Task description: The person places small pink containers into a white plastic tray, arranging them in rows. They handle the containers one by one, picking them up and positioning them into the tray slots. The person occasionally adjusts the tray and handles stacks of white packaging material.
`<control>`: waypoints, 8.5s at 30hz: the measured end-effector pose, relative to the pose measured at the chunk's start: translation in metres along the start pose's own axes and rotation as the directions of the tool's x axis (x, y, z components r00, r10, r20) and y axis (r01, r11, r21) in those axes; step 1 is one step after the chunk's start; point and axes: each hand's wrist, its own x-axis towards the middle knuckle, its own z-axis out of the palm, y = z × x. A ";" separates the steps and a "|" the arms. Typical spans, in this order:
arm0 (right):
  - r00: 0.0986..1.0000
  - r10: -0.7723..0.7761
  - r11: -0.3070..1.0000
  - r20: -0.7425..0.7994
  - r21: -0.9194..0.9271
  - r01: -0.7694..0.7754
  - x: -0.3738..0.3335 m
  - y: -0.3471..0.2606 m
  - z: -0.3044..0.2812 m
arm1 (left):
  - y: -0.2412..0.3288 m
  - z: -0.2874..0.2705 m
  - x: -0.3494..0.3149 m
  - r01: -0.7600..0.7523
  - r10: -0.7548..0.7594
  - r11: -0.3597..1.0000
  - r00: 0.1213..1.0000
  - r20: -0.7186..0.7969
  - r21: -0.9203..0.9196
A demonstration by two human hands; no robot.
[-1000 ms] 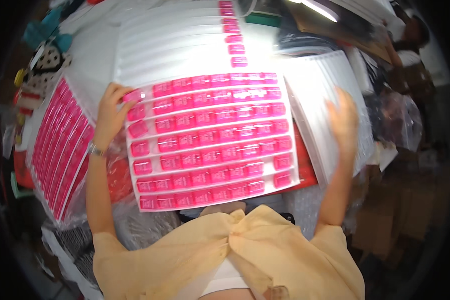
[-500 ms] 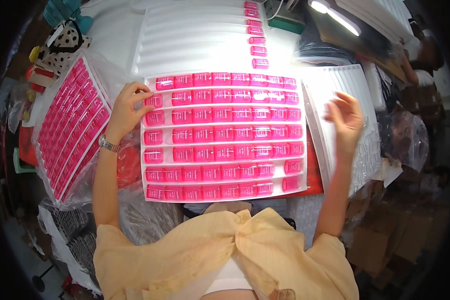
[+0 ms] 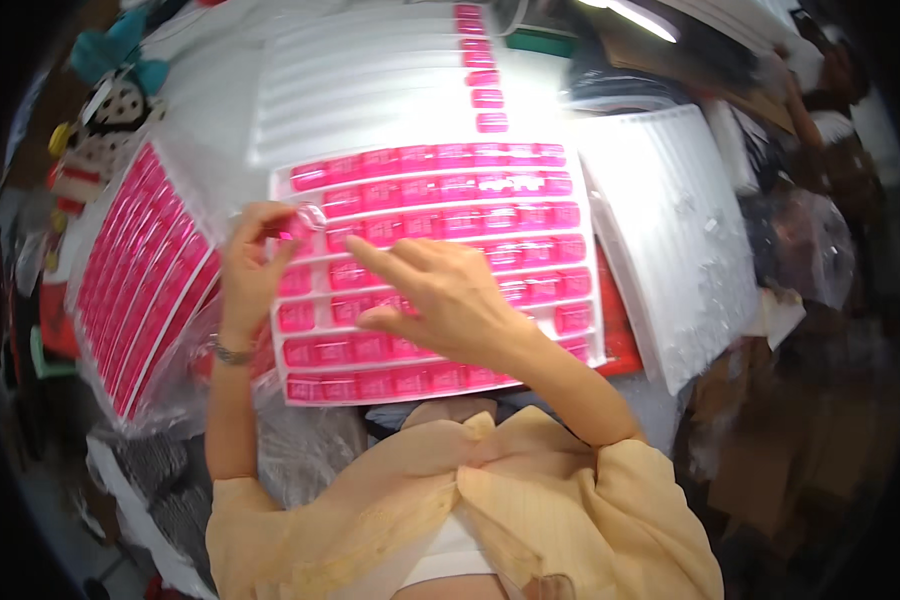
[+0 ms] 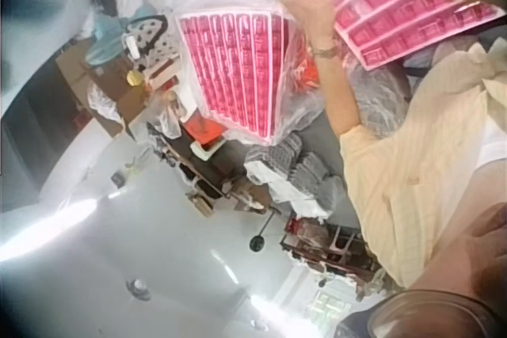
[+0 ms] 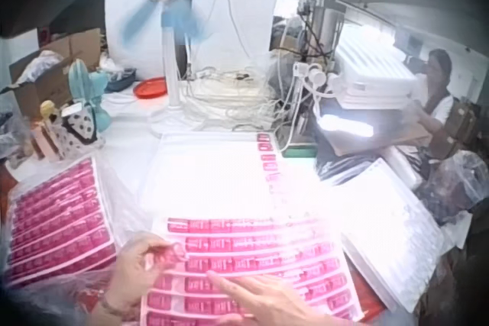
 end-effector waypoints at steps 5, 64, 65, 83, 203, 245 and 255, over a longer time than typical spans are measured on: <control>0.719 0.337 0.757 -0.608 -0.279 -0.591 -0.076 0.123 -0.101 | -0.041 -0.031 0.041 -0.108 0.031 0.921 0.978 0.206 0.374; 0.797 0.272 0.569 0.540 0.578 -0.586 0.002 0.013 -0.020 | 0.050 0.032 -0.050 -0.158 0.147 0.984 0.981 0.130 0.079; 0.806 0.269 0.613 0.527 0.551 -0.566 0.005 0.012 -0.016 | 0.052 0.026 -0.053 -0.168 0.149 0.982 0.972 0.182 0.089; 0.935 0.257 0.758 -0.244 0.652 -0.038 0.050 0.007 0.078 | -0.004 0.011 -0.083 0.234 -0.246 0.947 0.969 -0.029 -0.218; 0.596 0.756 0.548 -0.269 0.758 -0.353 -0.192 0.048 -0.042 | 0.108 0.180 -0.079 -0.262 0.183 0.815 0.962 0.201 0.516; 0.615 0.131 0.668 -0.777 -0.390 -0.634 -0.278 0.102 -0.077 | 0.084 0.157 -0.085 -0.254 0.168 0.902 0.952 0.257 0.350; 0.614 0.130 0.683 -0.779 -0.378 -0.625 -0.215 0.166 -0.163 | 0.092 0.158 -0.085 -0.220 0.165 0.945 0.959 0.228 0.241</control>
